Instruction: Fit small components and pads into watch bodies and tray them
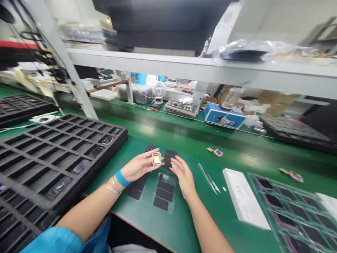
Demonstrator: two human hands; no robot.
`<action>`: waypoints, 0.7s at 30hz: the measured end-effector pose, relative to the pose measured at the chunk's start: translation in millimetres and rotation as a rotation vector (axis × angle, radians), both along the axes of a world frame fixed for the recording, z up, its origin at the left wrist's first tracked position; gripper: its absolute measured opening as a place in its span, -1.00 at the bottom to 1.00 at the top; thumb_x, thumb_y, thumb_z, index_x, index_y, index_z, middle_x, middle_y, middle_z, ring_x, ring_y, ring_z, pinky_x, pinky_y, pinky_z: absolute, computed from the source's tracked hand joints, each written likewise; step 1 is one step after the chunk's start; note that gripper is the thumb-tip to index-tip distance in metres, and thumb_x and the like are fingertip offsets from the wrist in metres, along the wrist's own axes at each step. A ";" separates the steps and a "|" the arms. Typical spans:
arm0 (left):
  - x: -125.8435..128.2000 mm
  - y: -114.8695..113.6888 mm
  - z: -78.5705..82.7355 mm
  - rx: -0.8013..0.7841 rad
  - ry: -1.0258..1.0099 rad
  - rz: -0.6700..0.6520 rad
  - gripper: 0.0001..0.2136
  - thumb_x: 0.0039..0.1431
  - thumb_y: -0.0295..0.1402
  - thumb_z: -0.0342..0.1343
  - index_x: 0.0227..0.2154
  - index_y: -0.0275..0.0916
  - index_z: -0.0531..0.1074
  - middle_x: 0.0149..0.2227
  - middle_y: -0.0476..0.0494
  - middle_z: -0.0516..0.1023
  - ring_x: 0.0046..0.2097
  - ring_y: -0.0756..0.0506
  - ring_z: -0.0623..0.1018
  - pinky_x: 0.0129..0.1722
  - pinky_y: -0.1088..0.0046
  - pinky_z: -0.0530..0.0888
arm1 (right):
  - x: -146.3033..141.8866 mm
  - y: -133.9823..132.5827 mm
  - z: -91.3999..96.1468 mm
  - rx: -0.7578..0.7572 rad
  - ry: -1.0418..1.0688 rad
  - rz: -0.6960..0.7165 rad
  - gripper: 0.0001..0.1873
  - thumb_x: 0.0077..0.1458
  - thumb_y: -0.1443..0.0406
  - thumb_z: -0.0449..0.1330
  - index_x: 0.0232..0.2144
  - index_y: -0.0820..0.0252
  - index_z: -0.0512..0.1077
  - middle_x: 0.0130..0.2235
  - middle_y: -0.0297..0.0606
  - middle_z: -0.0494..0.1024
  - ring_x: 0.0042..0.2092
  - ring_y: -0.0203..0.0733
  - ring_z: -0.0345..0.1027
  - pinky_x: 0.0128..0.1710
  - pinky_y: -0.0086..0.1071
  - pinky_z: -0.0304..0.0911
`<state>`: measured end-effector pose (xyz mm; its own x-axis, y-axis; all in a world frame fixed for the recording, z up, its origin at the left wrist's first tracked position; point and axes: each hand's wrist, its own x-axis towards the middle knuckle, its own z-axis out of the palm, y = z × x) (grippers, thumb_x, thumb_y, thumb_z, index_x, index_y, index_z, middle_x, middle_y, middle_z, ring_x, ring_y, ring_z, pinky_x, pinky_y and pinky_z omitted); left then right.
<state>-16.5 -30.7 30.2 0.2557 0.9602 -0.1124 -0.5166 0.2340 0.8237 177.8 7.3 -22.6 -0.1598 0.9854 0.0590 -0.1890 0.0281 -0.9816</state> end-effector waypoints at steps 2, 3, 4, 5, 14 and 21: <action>-13.5 -22.9 11.2 0.134 0.209 0.123 -0.47 -0.01 -0.30 0.24 0.08 -0.16 0.31 -0.05 -0.18 0.44 -0.05 -0.16 0.47 -0.04 0.28 0.40 | 2.4 2.2 0.5 0.012 -0.017 -0.089 -0.49 -0.08 0.08 0.28 -0.09 0.16 0.35 -0.07 -0.07 0.50 -0.02 -0.02 0.38 -0.04 -0.06 0.34; -19.6 -34.5 14.3 0.217 0.388 0.234 -0.46 -0.02 -0.31 0.24 0.08 -0.13 0.30 -0.07 -0.16 0.43 -0.05 -0.16 0.46 -0.06 0.29 0.41 | 2.7 2.6 0.7 0.017 -0.033 -0.118 -0.51 -0.08 0.06 0.27 -0.12 0.17 0.36 -0.11 -0.08 0.51 -0.04 -0.02 0.39 -0.05 -0.07 0.36; -25.0 -45.3 15.9 0.298 0.585 0.360 -0.46 -0.02 -0.32 0.24 0.08 -0.10 0.30 -0.09 -0.15 0.42 -0.06 -0.16 0.44 -0.08 0.29 0.41 | 2.6 2.5 1.0 0.023 -0.052 -0.140 -0.52 -0.07 0.05 0.27 -0.14 0.18 0.37 -0.14 -0.09 0.53 -0.07 -0.03 0.41 -0.07 -0.07 0.37; -29.5 -54.7 16.1 0.372 0.774 0.483 -0.46 -0.02 -0.34 0.24 0.07 -0.08 0.30 -0.12 -0.14 0.42 -0.07 -0.16 0.43 -0.09 0.29 0.40 | 2.0 2.1 1.2 0.032 -0.073 -0.156 -0.52 -0.08 0.04 0.26 -0.16 0.19 0.38 -0.18 -0.09 0.54 -0.11 -0.03 0.42 -0.10 -0.07 0.39; -43.2 -103.1 22.0 0.606 1.369 0.703 -0.62 0.04 -0.37 0.18 -0.03 -0.07 0.33 -0.14 -0.14 0.44 -0.08 -0.19 0.41 -0.06 0.28 0.33 | 5.5 -1.2 -0.4 0.147 -0.287 -0.181 -0.45 -0.06 -0.05 0.19 -0.14 0.20 0.37 -0.22 -0.07 0.55 -0.22 -0.03 0.46 -0.11 -0.03 0.35; -150.7 -97.2 69.3 0.451 1.701 0.788 -0.67 0.00 -0.25 0.19 -0.14 -0.17 0.41 -0.19 -0.17 0.49 -0.12 -0.23 0.43 -0.07 0.27 0.31 | -0.1 -3.9 -3.7 0.168 -0.343 -0.164 -0.48 -0.03 -0.04 0.17 -0.12 0.18 0.37 -0.22 -0.10 0.54 -0.21 -0.06 0.45 -0.09 -0.06 0.32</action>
